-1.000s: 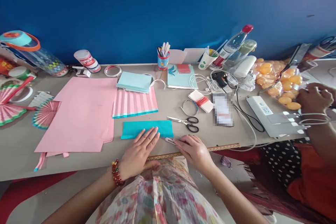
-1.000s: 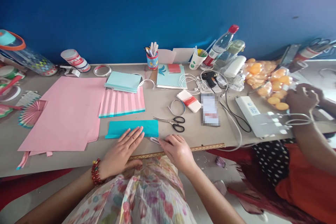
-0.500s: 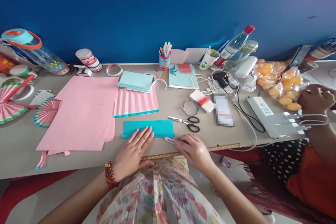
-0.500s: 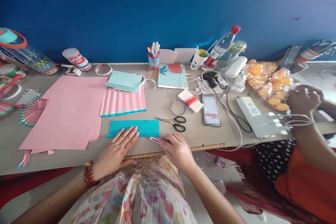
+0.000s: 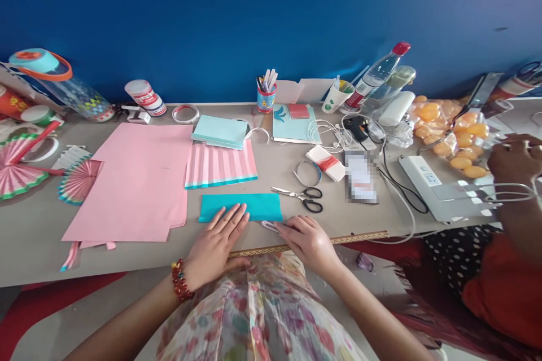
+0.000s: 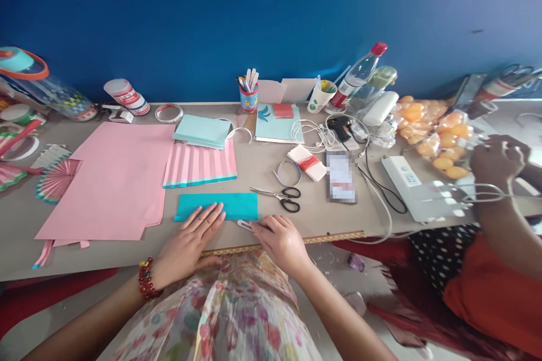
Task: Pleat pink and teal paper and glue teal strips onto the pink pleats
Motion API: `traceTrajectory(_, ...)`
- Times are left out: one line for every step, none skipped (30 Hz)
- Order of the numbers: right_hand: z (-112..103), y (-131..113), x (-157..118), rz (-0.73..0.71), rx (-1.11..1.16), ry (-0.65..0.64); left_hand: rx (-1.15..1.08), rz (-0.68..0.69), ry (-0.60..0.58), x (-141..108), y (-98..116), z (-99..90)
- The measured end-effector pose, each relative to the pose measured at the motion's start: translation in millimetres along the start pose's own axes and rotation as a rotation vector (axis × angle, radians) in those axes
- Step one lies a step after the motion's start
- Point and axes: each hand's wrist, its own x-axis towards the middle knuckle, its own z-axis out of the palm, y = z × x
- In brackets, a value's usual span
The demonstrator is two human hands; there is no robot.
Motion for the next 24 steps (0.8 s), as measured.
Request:
traceTrajectory(0, 0, 0, -0.003, 0.004, 0.000, -0.001, 0.001, 0.002, 0, 0, 0.0)
traceTrajectory(0, 0, -1, -0.004, 0.009, 0.002, -0.001, 0.004, 0.001, 0, 0, -0.1)
traceTrajectory(0, 0, -1, -0.005, 0.012, 0.005, 0.000, 0.006, 0.001, 0, 0, -0.2)
traceTrajectory(0, 0, -1, -0.008, 0.014, 0.008, -0.001, 0.007, 0.000, 0, 0, -0.2)
traceTrajectory(0, -1, -1, -0.011, 0.014, 0.012, -0.002, 0.006, 0.000, 0, 0, -0.2)
traceTrajectory(1, -2, 0, -0.014, 0.012, 0.014, -0.004, 0.004, 0.002, 0, 0, -0.2)
traceTrajectory(3, -3, 2, -0.015, 0.008, 0.015, -0.006, 0.002, 0.004, 0, 0, -0.2)
traceTrajectory(5, -4, 3, -0.015, 0.005, 0.014, -0.006, 0.000, 0.005, 0, 0, -0.1)
traceTrajectory(7, -6, 5, -0.013, 0.002, 0.010, -0.004, -0.001, 0.005, 0, 0, 0.1)
traceTrajectory(9, -7, 6, -0.010, 0.000, 0.007, -0.001, 0.000, 0.005, 0, 0, 0.2)
traceTrajectory(11, -8, 7, -0.008, -0.001, 0.003, 0.002, 0.000, 0.004, 0, 1, 0.4)
traceTrajectory(12, -9, 8, -0.008, -0.001, 0.001, 0.003, 0.001, 0.004, 0, 1, 0.5)
traceTrajectory(13, -10, 8, -0.009, 0.000, 0.001, 0.003, 0.001, 0.005, 0, 1, 0.5)
traceTrajectory(13, -10, 8, -0.012, 0.001, 0.003, 0.002, -0.001, 0.007, 0, 1, 0.4)
traceTrajectory(13, -9, 8, -0.016, 0.001, 0.005, 0.000, -0.004, 0.008, 0, 2, 0.2)
traceTrajectory(13, -9, 9, -0.020, -0.001, 0.009, -0.001, -0.006, 0.007, 0, 1, 0.0)
traceTrajectory(13, -8, 10, -0.023, -0.006, 0.015, -0.001, -0.007, 0.006, 1, 1, -0.4)
traceTrajectory(12, -7, 13, -0.025, -0.012, 0.022, 0.000, -0.007, 0.004, 2, -1, -0.8)
traceTrajectory(12, -6, 16, -0.026, -0.018, 0.029, 0.001, -0.008, 0.004, 3, -3, -1.3)
traceTrajectory(12, -5, 20, -0.028, -0.022, 0.035, 0.002, -0.010, 0.004, 5, -5, -1.7)
traceTrajectory(12, -4, 25, -0.032, -0.022, 0.041, 0.004, -0.015, 0.006, 7, -8, -2.1)
traceTrajectory(13, -2, 31, -0.038, -0.020, 0.046, 0.008, -0.024, 0.010, 9, -12, -2.4)
traceTrajectory(13, 1, 38, -0.046, -0.016, 0.049, 0.013, -0.035, 0.015, 12, -15, -2.6)
traceTrajectory(14, 3, 44, -0.055, -0.014, 0.054, 0.017, -0.048, 0.022, 14, -19, -2.5)
